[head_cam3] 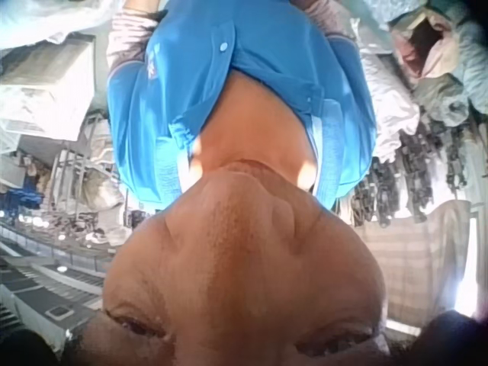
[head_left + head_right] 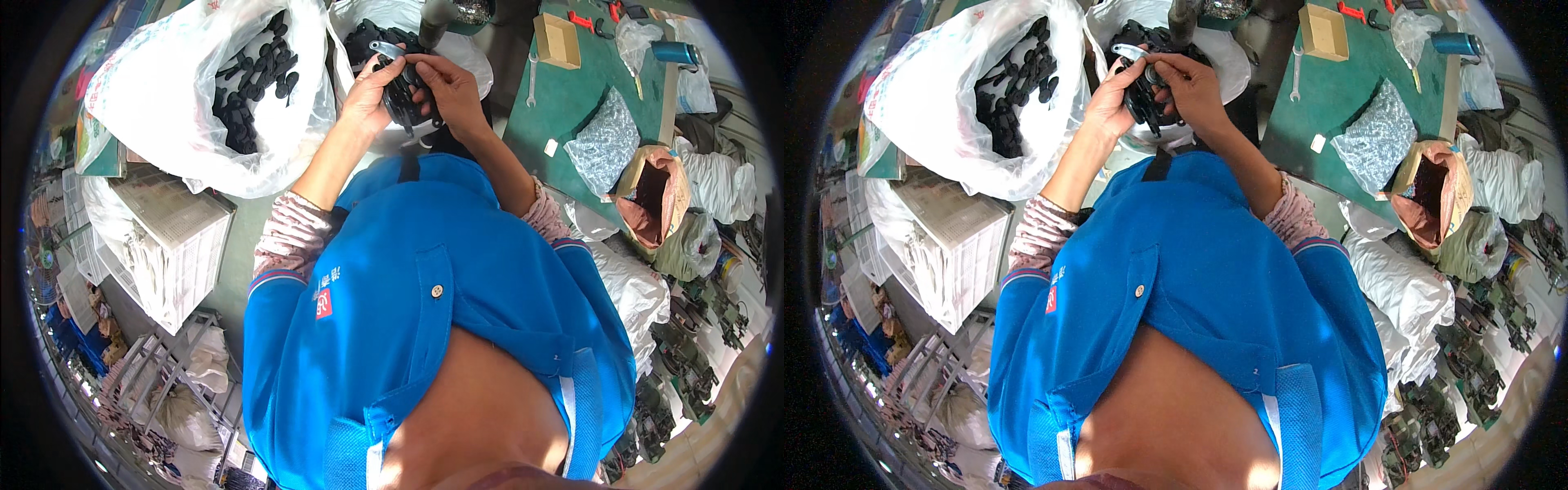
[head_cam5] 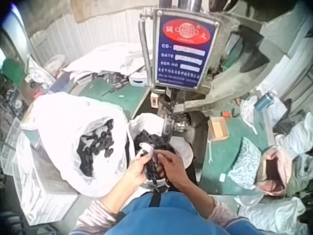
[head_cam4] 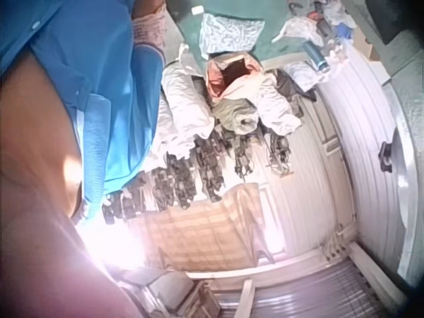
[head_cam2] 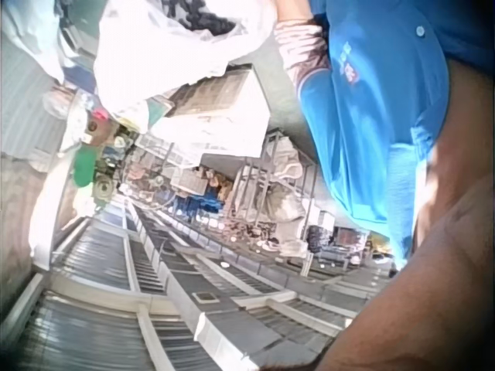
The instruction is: The person repeatedly picks small black plastic parts from a white sack and attaches them to a larger black component held in the other hand. The person continues this one-at-a-time assembly process throughout the clip, placing finished assemblies into a second sack.
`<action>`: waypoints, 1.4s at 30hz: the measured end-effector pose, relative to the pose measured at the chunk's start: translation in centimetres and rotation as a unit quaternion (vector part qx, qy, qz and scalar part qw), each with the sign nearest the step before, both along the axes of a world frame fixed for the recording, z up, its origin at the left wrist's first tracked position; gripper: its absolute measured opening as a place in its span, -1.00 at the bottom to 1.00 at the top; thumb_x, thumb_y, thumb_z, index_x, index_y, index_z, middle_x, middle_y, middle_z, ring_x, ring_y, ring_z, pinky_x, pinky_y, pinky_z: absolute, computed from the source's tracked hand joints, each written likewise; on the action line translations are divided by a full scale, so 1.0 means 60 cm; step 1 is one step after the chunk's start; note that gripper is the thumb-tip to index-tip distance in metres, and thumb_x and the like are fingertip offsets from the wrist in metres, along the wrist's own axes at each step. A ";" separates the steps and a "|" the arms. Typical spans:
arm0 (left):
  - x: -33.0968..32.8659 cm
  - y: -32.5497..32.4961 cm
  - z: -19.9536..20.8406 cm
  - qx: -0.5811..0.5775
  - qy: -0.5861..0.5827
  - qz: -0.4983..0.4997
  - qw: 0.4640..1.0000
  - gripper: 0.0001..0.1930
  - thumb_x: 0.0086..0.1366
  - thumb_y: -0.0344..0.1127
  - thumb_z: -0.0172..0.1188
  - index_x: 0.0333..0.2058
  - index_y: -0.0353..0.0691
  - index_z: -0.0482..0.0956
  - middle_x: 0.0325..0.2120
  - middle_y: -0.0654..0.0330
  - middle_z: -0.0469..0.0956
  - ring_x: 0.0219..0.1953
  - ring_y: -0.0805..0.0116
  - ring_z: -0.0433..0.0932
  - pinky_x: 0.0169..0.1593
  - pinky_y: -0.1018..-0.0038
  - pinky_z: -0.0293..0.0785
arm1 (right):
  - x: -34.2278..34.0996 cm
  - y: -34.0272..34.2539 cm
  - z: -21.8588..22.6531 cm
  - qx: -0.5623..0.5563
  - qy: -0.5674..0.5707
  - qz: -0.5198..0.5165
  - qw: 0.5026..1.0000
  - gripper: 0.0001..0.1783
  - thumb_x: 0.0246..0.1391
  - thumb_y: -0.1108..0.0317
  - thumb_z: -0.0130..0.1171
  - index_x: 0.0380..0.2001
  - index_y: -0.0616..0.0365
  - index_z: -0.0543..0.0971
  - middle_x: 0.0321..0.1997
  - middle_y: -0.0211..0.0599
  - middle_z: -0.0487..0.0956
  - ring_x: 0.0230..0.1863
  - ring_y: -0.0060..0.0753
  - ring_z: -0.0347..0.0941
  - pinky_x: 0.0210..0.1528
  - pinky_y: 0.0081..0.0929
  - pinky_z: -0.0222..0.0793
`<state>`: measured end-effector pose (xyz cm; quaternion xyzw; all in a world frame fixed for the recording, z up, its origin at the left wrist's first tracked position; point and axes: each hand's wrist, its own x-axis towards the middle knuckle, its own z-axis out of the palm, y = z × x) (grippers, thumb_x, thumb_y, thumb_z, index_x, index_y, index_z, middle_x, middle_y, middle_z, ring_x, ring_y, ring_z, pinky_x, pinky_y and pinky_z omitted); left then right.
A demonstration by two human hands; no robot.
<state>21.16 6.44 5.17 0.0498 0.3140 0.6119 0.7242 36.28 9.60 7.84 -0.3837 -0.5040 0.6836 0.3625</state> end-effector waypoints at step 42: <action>-0.058 0.042 -0.006 0.098 -0.178 0.030 0.979 -0.50 0.29 -0.64 0.06 0.20 -0.43 0.21 0.05 -0.33 0.39 -0.09 0.09 0.56 -0.17 0.32 0.54 | -0.002 0.190 0.136 0.090 -0.042 -0.024 0.995 -0.72 0.30 0.38 0.01 -0.42 0.35 0.57 -0.67 -0.25 0.54 -0.75 -0.53 0.39 -0.70 -0.58 0.27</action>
